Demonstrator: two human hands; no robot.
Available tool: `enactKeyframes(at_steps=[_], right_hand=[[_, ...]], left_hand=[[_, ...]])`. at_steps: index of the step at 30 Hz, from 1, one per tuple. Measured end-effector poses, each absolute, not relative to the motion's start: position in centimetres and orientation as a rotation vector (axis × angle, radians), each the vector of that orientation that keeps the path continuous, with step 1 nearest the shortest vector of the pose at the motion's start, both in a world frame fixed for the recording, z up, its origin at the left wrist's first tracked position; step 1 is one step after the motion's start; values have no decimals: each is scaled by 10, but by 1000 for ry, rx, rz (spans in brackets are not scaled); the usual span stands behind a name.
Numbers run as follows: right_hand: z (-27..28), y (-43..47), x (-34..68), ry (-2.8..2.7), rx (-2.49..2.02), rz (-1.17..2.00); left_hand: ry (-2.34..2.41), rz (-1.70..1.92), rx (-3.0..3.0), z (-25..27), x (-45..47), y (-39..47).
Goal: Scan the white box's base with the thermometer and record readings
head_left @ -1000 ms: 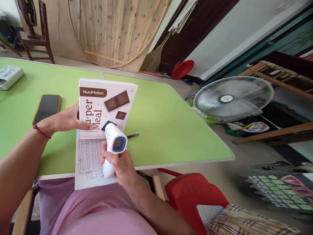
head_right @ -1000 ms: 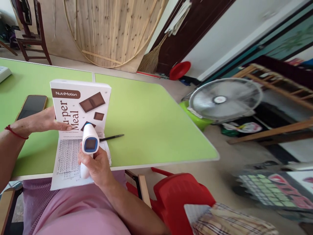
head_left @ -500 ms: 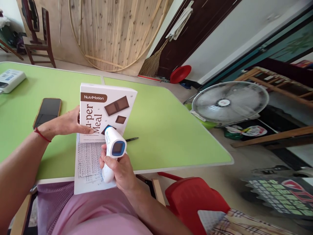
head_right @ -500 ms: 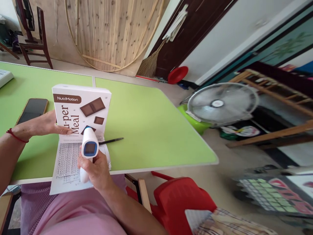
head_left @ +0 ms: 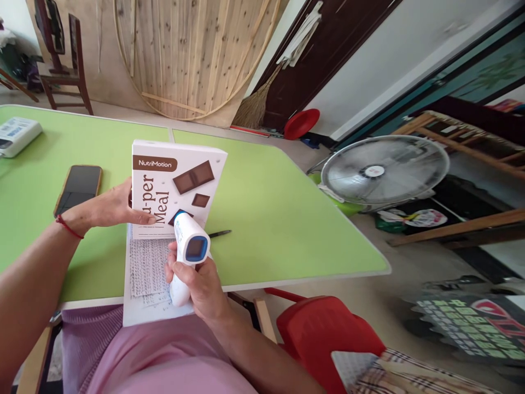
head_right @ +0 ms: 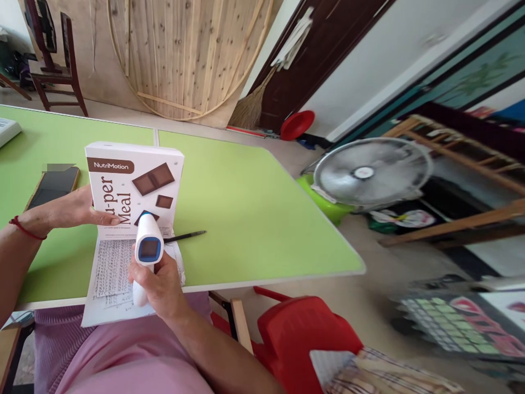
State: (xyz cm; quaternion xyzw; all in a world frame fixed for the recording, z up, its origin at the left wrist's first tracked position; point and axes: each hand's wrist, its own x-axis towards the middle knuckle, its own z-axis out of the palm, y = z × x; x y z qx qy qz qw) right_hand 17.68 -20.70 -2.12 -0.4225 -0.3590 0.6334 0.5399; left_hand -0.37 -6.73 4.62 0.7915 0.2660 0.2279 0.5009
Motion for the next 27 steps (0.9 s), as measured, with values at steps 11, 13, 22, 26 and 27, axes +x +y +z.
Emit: enactKeyframes(at_steps=[11,13,22,26,27], right_hand=[[18,-164,279,-1465,-1165,545],[15,-137,305,-1659,-1369,267],[-16,-101,318,-2294,-1494,121],[-20,-98,316,-2310,-1472,128],[-19,-99,316,-2311,-1450,109]], left_hand=[[685,526,1894,47,-4,-69],[679,527,1910,46,-4,-68],[606,467,1845,51,-4,-70],[617,493,1887,50,-4,-69],[626,498,1898,50,-3,-69]])
